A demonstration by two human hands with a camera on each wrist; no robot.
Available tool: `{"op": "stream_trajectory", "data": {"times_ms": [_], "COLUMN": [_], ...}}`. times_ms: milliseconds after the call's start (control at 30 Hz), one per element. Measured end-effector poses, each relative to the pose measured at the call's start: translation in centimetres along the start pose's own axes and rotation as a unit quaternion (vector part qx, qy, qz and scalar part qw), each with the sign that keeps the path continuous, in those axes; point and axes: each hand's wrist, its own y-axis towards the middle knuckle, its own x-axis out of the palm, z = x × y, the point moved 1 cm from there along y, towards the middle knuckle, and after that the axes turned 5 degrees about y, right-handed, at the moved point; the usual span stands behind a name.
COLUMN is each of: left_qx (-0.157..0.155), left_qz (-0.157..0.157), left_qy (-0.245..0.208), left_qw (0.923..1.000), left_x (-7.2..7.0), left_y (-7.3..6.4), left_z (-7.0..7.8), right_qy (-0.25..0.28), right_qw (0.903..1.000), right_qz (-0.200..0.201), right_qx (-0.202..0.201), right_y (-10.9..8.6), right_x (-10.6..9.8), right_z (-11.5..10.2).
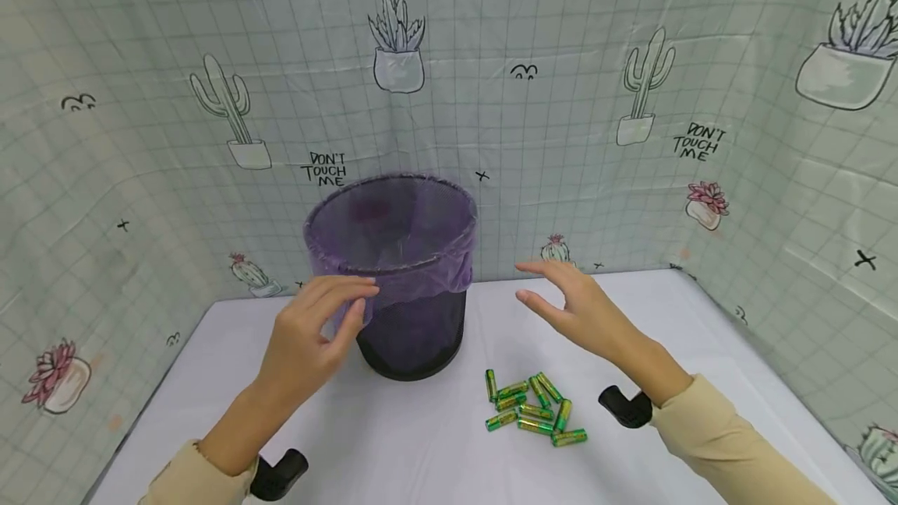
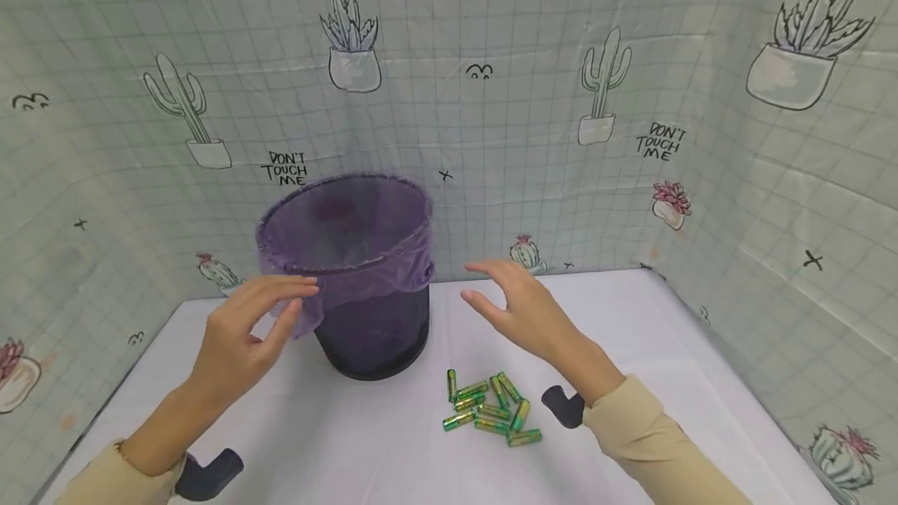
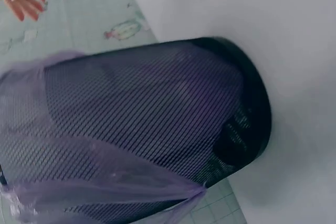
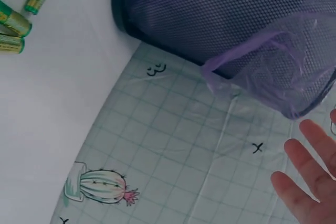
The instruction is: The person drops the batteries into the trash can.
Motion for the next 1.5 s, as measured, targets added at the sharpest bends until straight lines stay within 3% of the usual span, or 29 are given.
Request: {"op": "stream_trajectory", "data": {"times_ms": [167,400,633,900,1033,1100,1167,1367,1433,1500], "left_qx": [-0.033,-0.115,-0.219,-0.304,-0.335,-0.353,-0.374,-0.445,-0.459,-0.465], "left_qz": [0.06,0.063,0.023,-0.078,-0.126,-0.148,-0.166,-0.196,-0.196,-0.197], "left_qy": [-0.017,0.007,0.015,-0.015,-0.05,-0.081,-0.122,-0.23,-0.246,-0.251], "left_qw": [0.9975,0.9913,0.9752,0.9492,0.9323,0.9201,0.9042,0.843,0.8311,0.8258], "left_x": [-0.8,-1.5,-2.1,-2.3,-2.3,-2.2,-2.1,-1.3,-1.0,-0.7], "left_y": [1.6,2.9,3.6,4.0,3.9,3.9,3.8,3.6,3.6,3.6], "left_z": [-1.7,-4.5,-7.5,-10.1,-10.9,-11.1,-11.3,-11.7,-11.8,-12.0], "right_qy": [0.052,0.104,0.135,0.17,0.194,0.213,0.23,0.233,0.222,0.208], "right_qw": [0.9984,0.9928,0.9831,0.9728,0.9657,0.9597,0.9525,0.9408,0.9419,0.9441], "right_qz": [0.003,0.003,-0.007,0.0,-0.006,-0.01,-0.012,-0.035,-0.05,-0.065], "right_qx": [0.023,0.058,0.123,0.158,0.172,0.183,0.2,0.244,0.247,0.247], "right_y": [2.4,5.2,7.5,10.1,10.9,11.1,11.2,9.8,8.7,7.5], "right_x": [-0.2,-0.1,0.2,1.1,1.5,1.7,1.9,2.9,3.3,3.7], "right_z": [-0.1,-0.4,-0.4,-0.1,0.1,0.3,0.5,2.5,3.6,4.7]}}
